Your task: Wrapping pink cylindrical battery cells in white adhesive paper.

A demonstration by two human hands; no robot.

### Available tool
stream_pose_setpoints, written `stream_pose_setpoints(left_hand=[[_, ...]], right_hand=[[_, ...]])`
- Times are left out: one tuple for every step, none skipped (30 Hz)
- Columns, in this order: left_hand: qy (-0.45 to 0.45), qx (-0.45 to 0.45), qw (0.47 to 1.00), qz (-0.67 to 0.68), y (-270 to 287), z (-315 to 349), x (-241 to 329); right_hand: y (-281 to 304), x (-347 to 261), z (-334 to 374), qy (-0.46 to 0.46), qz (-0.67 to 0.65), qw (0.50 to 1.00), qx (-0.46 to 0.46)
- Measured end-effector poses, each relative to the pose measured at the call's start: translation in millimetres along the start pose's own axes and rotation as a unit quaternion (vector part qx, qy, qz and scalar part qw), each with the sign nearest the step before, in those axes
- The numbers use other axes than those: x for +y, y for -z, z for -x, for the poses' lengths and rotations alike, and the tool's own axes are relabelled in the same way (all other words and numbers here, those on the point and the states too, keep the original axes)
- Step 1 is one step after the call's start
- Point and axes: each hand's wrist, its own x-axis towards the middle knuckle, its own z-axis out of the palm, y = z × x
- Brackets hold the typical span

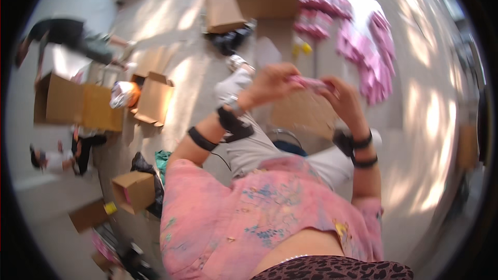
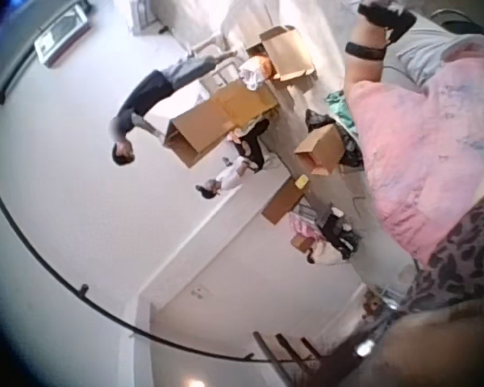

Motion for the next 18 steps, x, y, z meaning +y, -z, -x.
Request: stream_pose_setpoints(left_hand=[[0.058,-0.051,0.995,0.059,5.6,-2.5,-6.3],[0.106,-0.085,0.989,0.063,7.9,-7.3,-8.5],[0.142,-0.125,0.973,0.134,5.0,-8.0,-18.0],[0.138,-0.137,0.971,0.141,0.8,-10.2,-25.7],[0.159,-0.16,0.958,0.178,-3.2,-12.1,-32.8],[0.181,-0.179,0.944,0.21,-4.6,-13.7,-35.8],[0.167,-0.193,0.939,0.23,-6.3,-14.6,-38.4],[0.167,-0.197,0.939,0.23,-7.1,-15.2,-41.2],[0.168,-0.205,0.934,0.241,-8.7,-15.1,-41.0],[0.17,-0.214,0.929,0.251,-10.1,-15.4,-41.2],[0.172,-0.219,0.927,0.252,-11.2,-16.4,-42.1],[0.182,-0.216,0.925,0.255,-8.8,-15.3,-41.5],[0.192,-0.214,0.922,0.258,-7.2,-14.3,-41.0],[0.193,-0.214,0.923,0.257,-6.4,-12.8,-40.4],[0.199,-0.215,0.918,0.268,-6.6,-14.3,-41.1],[0.206,-0.216,0.913,0.279,-6.7,-15.5,-41.8],[0.207,-0.217,0.913,0.278,-6.5,-15.9,-42.2],[0.205,-0.206,0.912,0.289,-6.6,-16.0,-39.6]], right_hand=[[2.6,-3.9,-5.2,-0.045,-0.021,0.998,-0.032],[0.7,5.4,-5.7,-0.06,-0.04,0.997,-0.038],[-3.6,14.7,-1.4,-0.069,-0.063,0.995,-0.048],[-4.5,20.2,2.7,-0.081,-0.059,0.994,-0.041],[-5.0,24.5,6.3,-0.105,-0.092,0.988,-0.061],[-5.4,28.1,9.4,-0.125,-0.128,0.981,-0.081],[-5.6,31.7,12.8,-0.128,-0.128,0.98,-0.078],[-6.5,34.9,15.2,-0.129,-0.161,0.975,-0.08],[-8.0,38.7,19.5,-0.132,-0.195,0.968,-0.083],[-10.3,44.6,22.2,-0.136,-0.197,0.968,-0.08],[-12.5,51.5,23.8,-0.148,-0.22,0.96,-0.091],[-13.6,52.1,22.8,-0.153,-0.242,0.952,-0.105],[-14.6,52.4,23.0,-0.152,-0.243,0.952,-0.105],[-15.5,52.8,23.4,-0.158,-0.26,0.947,-0.107],[-15.6,53.9,21.9,-0.165,-0.279,0.94,-0.108],[-15.1,54.7,21.1,-0.166,-0.28,0.939,-0.107],[-13.8,55.2,21.0,-0.161,-0.269,0.944,-0.106],[-11.8,54.3,21.3,-0.158,-0.257,0.948,-0.103]])
